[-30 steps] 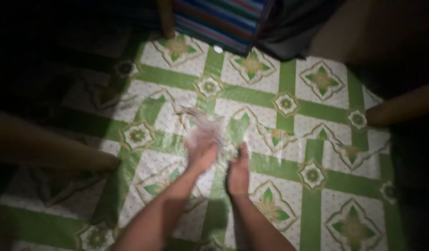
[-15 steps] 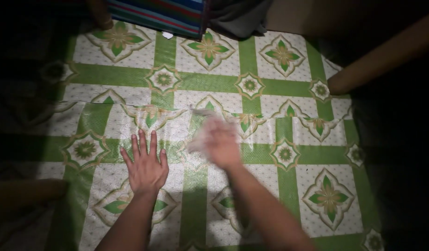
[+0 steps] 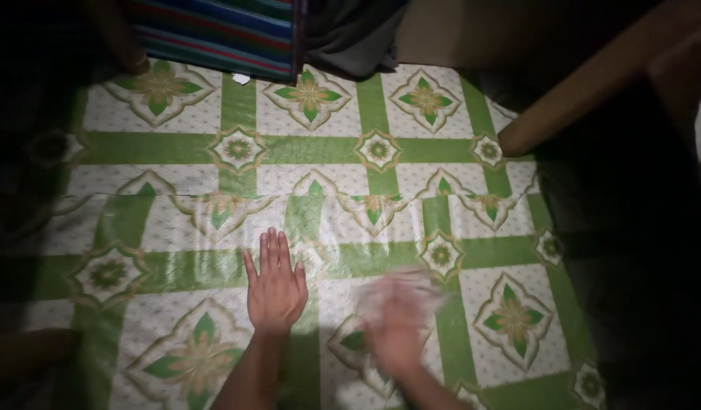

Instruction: The person picks up a stack of clothes from the bed and carries them across the room, then kneels and wipes the patterned floor with a cloth, moving around to clean different floor areas near the bed and mat.

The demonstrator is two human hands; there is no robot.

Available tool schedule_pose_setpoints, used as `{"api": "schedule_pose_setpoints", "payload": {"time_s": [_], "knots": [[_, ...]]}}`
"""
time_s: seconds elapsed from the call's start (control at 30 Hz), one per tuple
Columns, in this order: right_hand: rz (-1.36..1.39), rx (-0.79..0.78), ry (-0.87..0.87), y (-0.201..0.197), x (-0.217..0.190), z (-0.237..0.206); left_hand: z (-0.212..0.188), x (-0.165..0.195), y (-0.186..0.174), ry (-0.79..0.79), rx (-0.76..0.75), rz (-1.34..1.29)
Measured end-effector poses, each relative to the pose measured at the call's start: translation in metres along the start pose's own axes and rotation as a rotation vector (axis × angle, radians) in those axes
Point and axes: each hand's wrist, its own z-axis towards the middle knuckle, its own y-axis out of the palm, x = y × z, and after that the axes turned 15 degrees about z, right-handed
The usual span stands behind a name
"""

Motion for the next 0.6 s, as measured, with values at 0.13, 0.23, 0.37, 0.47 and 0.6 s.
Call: {"api": "schedule_pose_setpoints", "payload": {"time_s": [0.13, 0.23, 0.37, 0.47, 0.6], "knots": [[0.067, -0.349, -0.066, 0.044, -0.033, 0.104, -0.003, 0.004, 0.015, -0.003, -0.052, 0.003], [-0.094, -0.169, -0.206, 0.067, -0.007, 0.195, -0.005, 0.001, 0.020, 0.031, -0.014, 0.045], [-0.043, -0.205, 0.216, 0.044, 0.086, 0.231, -0.006, 0.001, 0.019, 0.039, -0.046, 0.051], [0.054, -0.090, 0.243, -0.005, 0.150, 0.226, -0.004, 0.001, 0.008, 0.047, -0.045, 0.064], [0.419, 0.226, 0.493, -0.096, 0.169, 0.165, 0.008, 0.019, -0.022, -0.014, -0.173, 0.105]]}}
